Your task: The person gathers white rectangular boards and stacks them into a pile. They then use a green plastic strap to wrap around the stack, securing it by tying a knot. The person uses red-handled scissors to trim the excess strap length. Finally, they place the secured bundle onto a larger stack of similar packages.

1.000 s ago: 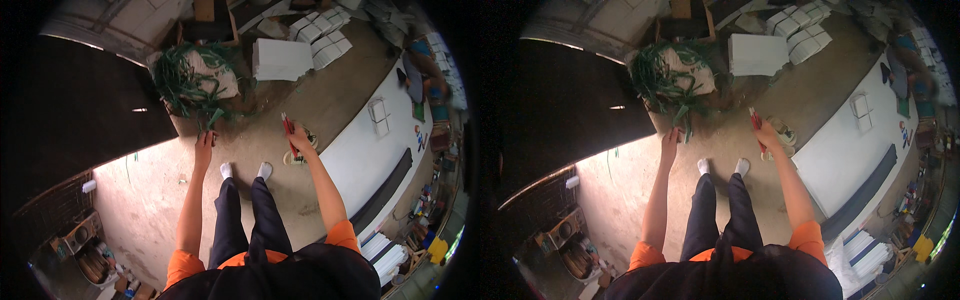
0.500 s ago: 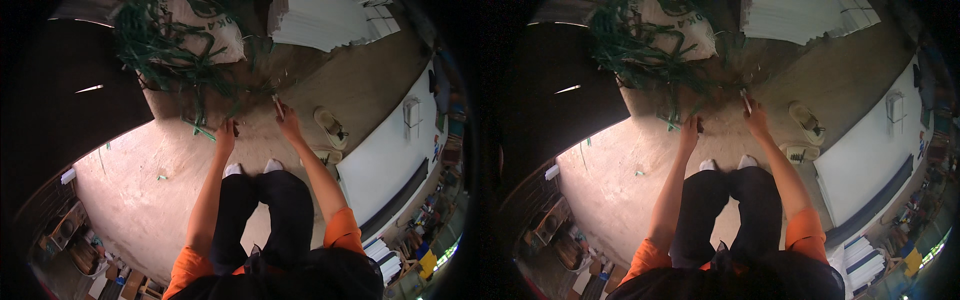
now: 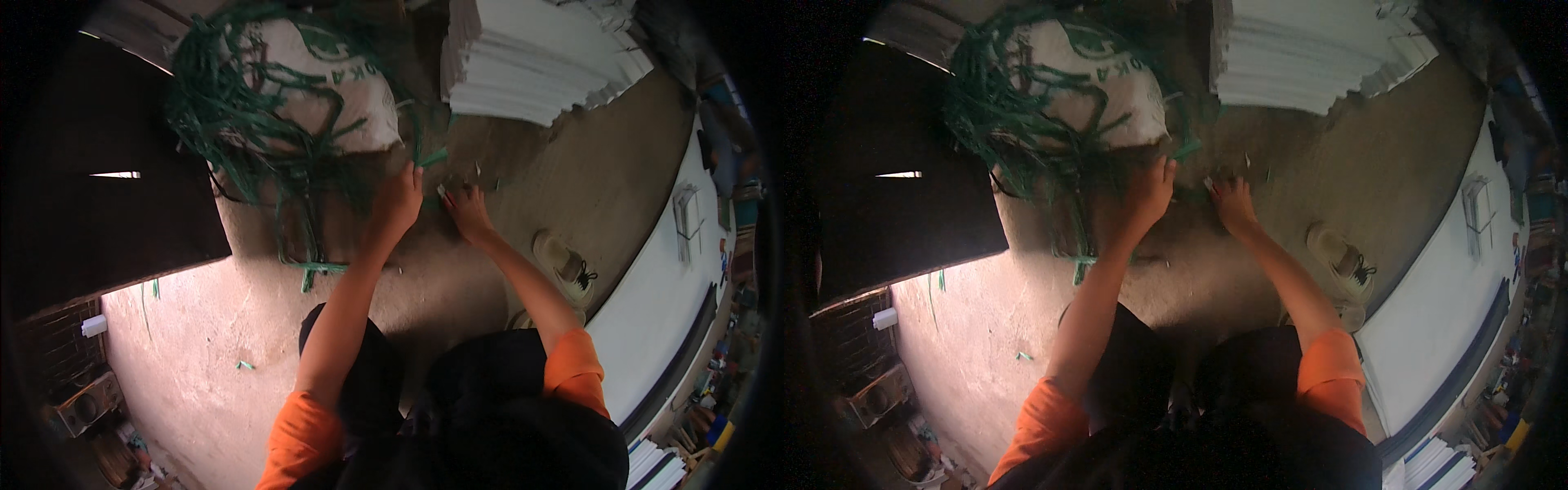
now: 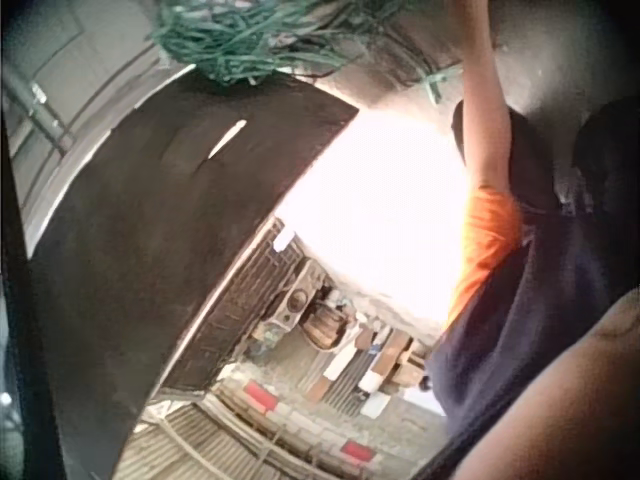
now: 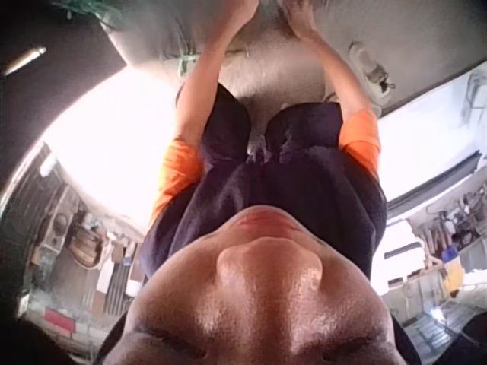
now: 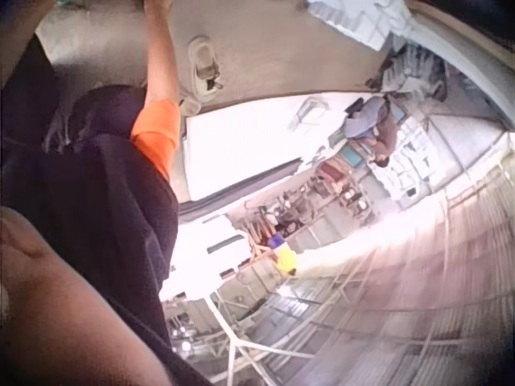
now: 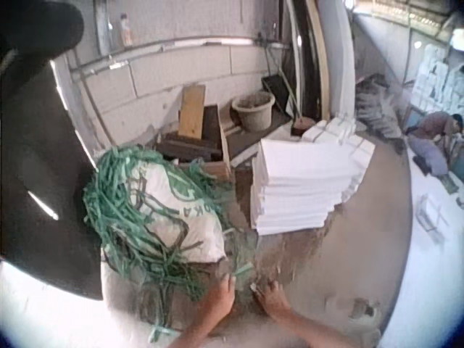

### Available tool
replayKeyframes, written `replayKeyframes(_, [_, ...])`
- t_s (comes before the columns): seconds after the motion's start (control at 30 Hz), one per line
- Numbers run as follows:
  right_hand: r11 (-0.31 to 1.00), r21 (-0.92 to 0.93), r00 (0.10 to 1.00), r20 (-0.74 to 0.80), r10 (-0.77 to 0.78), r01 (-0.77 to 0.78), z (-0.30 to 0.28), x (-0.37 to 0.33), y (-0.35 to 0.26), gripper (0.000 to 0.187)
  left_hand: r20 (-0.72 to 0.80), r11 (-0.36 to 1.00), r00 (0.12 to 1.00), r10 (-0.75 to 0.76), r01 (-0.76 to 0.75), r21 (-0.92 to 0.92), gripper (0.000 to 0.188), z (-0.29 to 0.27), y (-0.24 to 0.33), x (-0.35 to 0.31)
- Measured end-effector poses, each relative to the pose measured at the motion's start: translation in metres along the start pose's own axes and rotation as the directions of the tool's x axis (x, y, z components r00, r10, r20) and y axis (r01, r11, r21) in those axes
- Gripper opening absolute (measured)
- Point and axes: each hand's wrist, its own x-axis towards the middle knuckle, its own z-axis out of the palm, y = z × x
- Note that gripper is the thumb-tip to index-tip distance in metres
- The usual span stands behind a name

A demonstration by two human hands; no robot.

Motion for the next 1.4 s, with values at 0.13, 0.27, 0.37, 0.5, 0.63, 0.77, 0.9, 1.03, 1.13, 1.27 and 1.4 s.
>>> replayKeyframes(0.13, [0.948, -0.005, 0.856, -0.428, -0.289, 0.318, -0.111, 0.019, -0.052, 0.047, -0.065, 0.982, 0.984, 0.167, -0.172, -0.074, 0.034, -0.022, 0.014, 0.021])
replayKeyframes(0.27, [0.910, -0.087, 0.845, -0.344, -0.410, 0.406, -0.172, 0.001, -0.105, 0.051, 0.078, 0.962, 0.962, 0.263, -0.255, -0.102, 0.035, -0.057, 0.042, 0.012])
replayKeyframes(0.37, [0.905, -0.251, 0.883, -0.240, -0.403, 0.345, -0.173, -0.014, -0.110, 0.048, 0.068, 0.937, 0.939, 0.336, -0.326, -0.128, 0.038, -0.072, 0.063, 0.000])
replayKeyframes(0.5, [0.897, -0.179, 0.887, -0.164, -0.432, 0.404, -0.179, -0.030, -0.113, 0.020, -0.094, 0.863, 0.905, 0.415, -0.424, -0.276, 0.028, -0.069, 0.046, -0.007])
replayKeyframes(0.63, [0.917, 0.054, 0.899, -0.228, -0.374, 0.395, -0.199, -0.045, -0.124, 0.014, 0.023, 0.730, 0.936, 0.351, -0.258, -0.634, 0.022, -0.094, 0.045, -0.015])
replayKeyframes(0.77, [0.951, 0.102, 0.924, -0.286, -0.252, 0.291, -0.200, -0.043, -0.125, 0.015, -0.036, 0.454, 0.960, 0.278, -0.165, -0.875, 0.019, -0.085, 0.059, -0.022])
replayKeyframes(0.9, [0.952, -0.085, 0.894, -0.329, -0.306, 0.294, -0.182, -0.038, -0.115, 0.015, -0.034, 0.586, 0.944, 0.329, -0.233, -0.776, 0.020, -0.082, 0.072, -0.027])
replayKeyframes(1.03, [0.932, -0.143, 0.905, -0.231, -0.358, 0.332, -0.178, -0.044, -0.125, 0.013, -0.253, 0.592, 0.889, 0.381, -0.445, -0.672, 0.023, -0.070, 0.073, -0.024])
replayKeyframes(1.13, [0.921, -0.132, 0.901, -0.199, -0.386, 0.365, -0.177, -0.044, -0.127, 0.012, -0.286, 0.707, 0.849, 0.444, -0.528, -0.470, 0.020, -0.062, 0.072, -0.023])
replayKeyframes(1.27, [0.929, -0.085, 0.916, -0.154, -0.370, 0.361, -0.180, -0.048, -0.126, 0.015, -0.231, 0.794, 0.881, 0.413, -0.473, -0.383, 0.020, -0.060, 0.062, -0.015])
replayKeyframes(1.4, [0.936, -0.024, 0.929, -0.115, -0.352, 0.352, -0.183, -0.050, -0.130, 0.017, -0.026, 0.850, 0.939, 0.343, -0.322, -0.418, 0.021, -0.070, 0.058, -0.009])
